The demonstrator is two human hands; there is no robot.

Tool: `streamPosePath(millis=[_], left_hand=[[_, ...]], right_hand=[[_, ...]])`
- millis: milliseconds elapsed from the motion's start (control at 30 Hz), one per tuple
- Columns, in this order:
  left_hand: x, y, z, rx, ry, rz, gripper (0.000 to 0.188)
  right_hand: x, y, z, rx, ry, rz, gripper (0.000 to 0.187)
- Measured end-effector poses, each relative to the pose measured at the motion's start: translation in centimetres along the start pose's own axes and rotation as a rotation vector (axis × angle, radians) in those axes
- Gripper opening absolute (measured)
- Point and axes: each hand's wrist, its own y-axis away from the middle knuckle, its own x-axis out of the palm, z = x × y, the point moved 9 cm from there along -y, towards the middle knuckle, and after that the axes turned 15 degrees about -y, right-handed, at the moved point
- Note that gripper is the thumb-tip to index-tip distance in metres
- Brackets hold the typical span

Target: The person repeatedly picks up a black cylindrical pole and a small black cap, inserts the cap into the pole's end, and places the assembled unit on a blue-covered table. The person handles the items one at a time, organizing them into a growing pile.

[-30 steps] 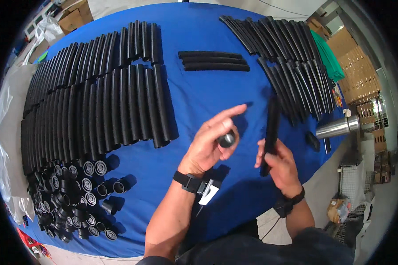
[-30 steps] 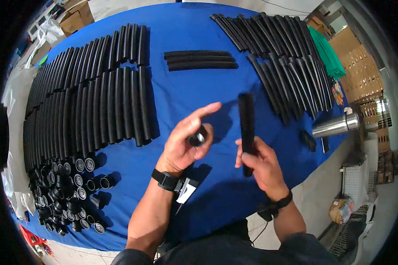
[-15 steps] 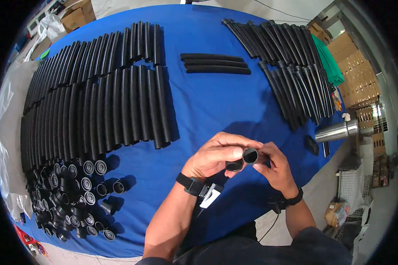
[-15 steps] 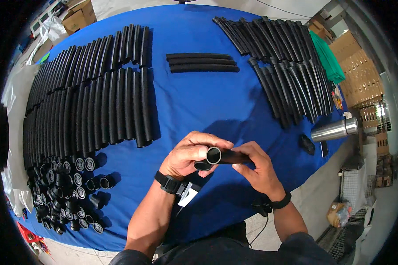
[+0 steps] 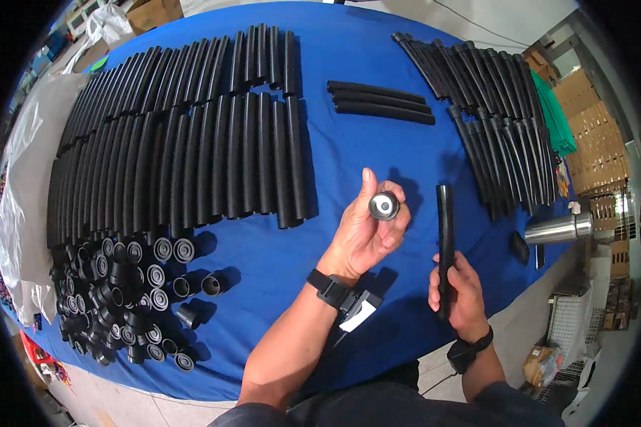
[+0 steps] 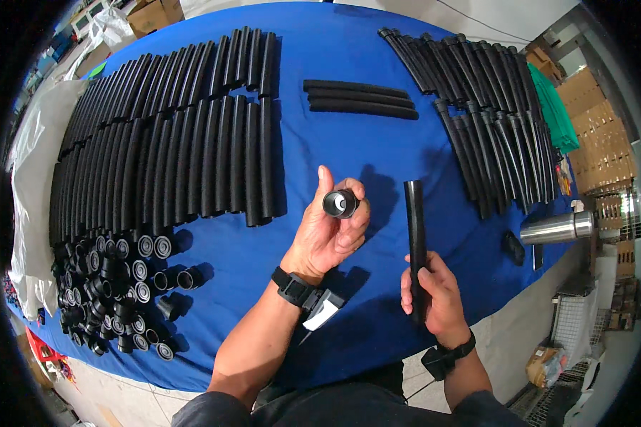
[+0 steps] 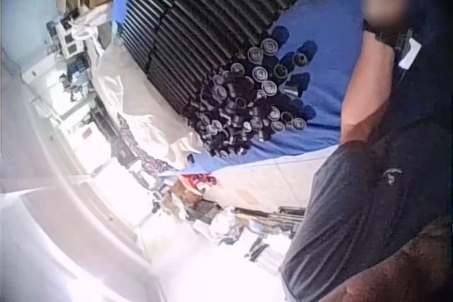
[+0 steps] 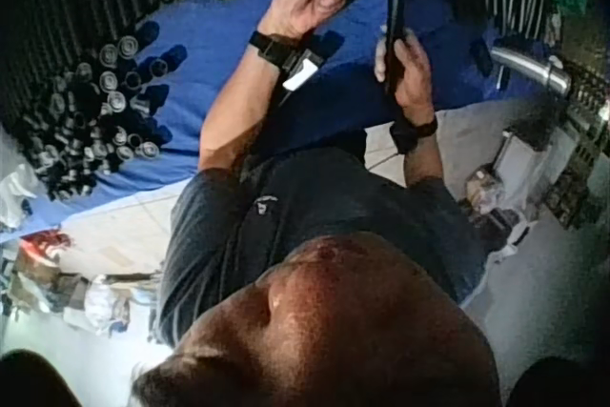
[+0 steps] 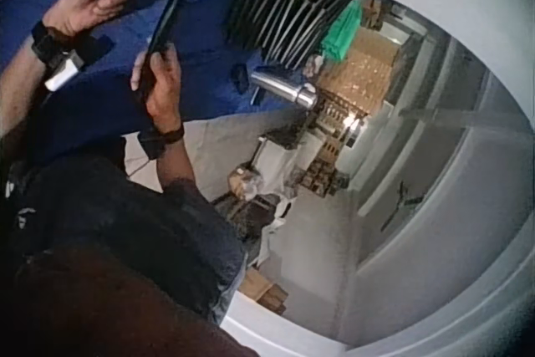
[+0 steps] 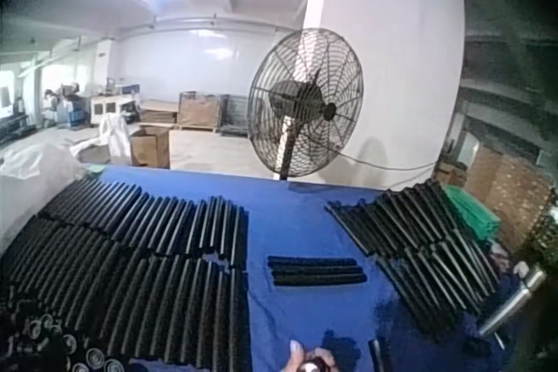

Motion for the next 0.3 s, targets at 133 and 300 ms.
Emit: streamPosePath(millis=[133, 300], left_hand=[[-0.5, -0.2, -0.3, 0.075, -0.085, 0.013, 0.058], [-2.7, 0.1, -1.9, 0.242, -0.294, -0.346, 0.045]], right_hand=[[0.3, 0.7, 1.2, -0.063, 0.106, 0.052, 0.034], [2.3, 2.4, -0.5, 0.077, 0.420, 0.213, 0.040]])
